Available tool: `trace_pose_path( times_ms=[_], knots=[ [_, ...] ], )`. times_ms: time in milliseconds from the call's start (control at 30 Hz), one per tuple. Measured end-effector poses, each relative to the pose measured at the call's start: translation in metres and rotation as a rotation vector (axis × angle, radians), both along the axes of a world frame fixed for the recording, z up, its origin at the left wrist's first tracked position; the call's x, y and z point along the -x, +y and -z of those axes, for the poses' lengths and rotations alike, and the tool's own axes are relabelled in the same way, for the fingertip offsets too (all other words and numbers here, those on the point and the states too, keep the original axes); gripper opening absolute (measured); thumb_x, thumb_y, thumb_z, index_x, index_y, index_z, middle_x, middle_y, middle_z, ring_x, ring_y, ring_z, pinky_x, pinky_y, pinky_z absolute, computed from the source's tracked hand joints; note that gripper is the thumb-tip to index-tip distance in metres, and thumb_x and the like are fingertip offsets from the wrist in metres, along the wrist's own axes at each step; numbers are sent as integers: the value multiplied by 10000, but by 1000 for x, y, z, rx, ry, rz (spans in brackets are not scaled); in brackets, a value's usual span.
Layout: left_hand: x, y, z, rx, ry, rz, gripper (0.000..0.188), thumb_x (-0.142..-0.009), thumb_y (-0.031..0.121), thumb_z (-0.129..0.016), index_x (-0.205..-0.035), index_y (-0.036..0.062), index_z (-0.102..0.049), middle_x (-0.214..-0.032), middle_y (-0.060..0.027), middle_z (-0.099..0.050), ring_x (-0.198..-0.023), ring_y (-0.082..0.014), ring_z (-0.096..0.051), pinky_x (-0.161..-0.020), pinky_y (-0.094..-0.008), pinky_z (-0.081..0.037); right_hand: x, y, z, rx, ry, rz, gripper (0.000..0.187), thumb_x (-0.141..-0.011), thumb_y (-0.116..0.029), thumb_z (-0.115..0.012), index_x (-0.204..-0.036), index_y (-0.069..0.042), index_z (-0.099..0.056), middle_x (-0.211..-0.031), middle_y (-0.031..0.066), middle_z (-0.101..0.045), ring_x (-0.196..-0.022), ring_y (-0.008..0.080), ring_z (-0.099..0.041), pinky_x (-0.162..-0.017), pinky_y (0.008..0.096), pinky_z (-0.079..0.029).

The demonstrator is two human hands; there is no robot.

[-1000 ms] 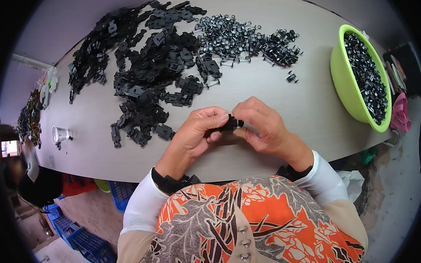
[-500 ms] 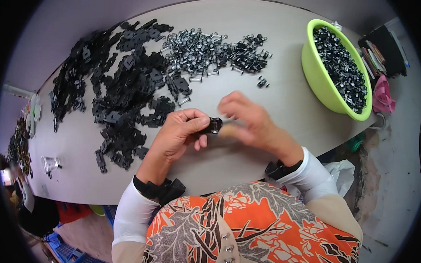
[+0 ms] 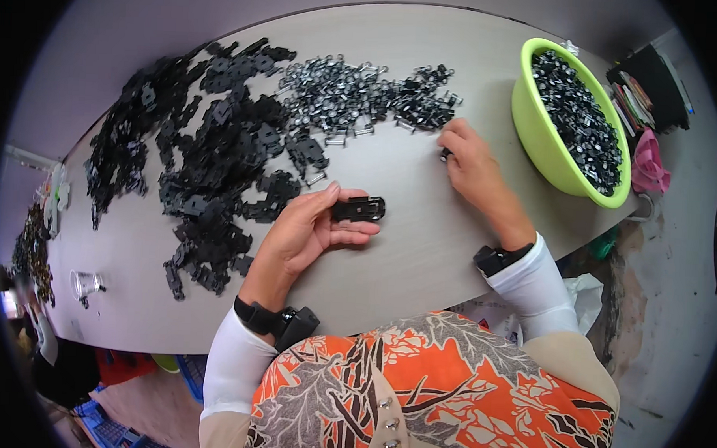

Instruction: The person assembles small black plastic components by hand at a table. They repeatedly pick up a plastic housing and a metal pin, insert the pin into the housing, and place the assembled unit on the table. The person works continuously through the clip, handling the parts one at a time.

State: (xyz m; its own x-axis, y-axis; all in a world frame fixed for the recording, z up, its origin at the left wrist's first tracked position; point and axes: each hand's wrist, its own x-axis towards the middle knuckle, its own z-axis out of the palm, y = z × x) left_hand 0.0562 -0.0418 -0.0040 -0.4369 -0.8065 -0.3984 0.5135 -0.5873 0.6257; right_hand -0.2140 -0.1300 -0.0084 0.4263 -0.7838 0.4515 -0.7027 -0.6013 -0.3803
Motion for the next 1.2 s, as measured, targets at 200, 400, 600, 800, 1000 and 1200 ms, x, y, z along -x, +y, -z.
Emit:
trace_pose_path(
  times_ms=[200,400,600,800,1000,1200],
  knots=[
    [-2,2,9,-37,111,-6,430,-982,246,-405,-1162,-135,-487,-1094,-283,-585,-959,-399,-632,-808,-426,-559,-51,50,-37,-184,-345,-360,182,-665,114,-559,-798,-10,-562,-904,99,-543,-801,227,-560,-632,305,-471],
    [-6,7,18,-28,176,-32,281,-932,156,-531,-1062,-89,-576,-974,-202,-646,-844,-312,-676,-762,-385,-585,-86,67,-20,-167,-257,-444,141,-697,88,-586,-795,-13,-580,-874,93,-541,-758,251,-568,-619,331,-466],
    [-4,10,6,61,81,-42,238,-912,215,-587,-933,-22,-587,-891,-154,-654,-796,-261,-685,-726,-343,-590,-90,72,-25,-277,-401,-346,133,-683,88,-587,-775,-8,-593,-837,93,-528,-742,261,-556,-613,342,-461],
    [-3,15,2,92,3,-33,214,-924,211,-555,-855,9,-551,-848,-135,-643,-767,-251,-683,-714,-346,-582,-91,74,-28,-219,-313,-423,145,-666,104,-575,-768,3,-593,-801,101,-518,-731,263,-543,-608,348,-451],
    [-3,26,2,128,-7,11,196,-928,186,-539,-825,19,-545,-850,-130,-639,-772,-243,-675,-735,-340,-573,-87,80,-33,-264,-274,-403,135,-655,110,-563,-738,4,-570,-778,100,-502,-719,266,-531,-593,363,-439],
    [-4,32,10,145,7,21,177,-925,175,-550,-848,16,-557,-845,-111,-631,-802,-227,-667,-748,-330,-564,-85,89,-31,-256,-264,-453,201,-652,115,-550,-804,-15,-529,-768,112,-481,-726,291,-517,-599,382,-433]
  ],
)
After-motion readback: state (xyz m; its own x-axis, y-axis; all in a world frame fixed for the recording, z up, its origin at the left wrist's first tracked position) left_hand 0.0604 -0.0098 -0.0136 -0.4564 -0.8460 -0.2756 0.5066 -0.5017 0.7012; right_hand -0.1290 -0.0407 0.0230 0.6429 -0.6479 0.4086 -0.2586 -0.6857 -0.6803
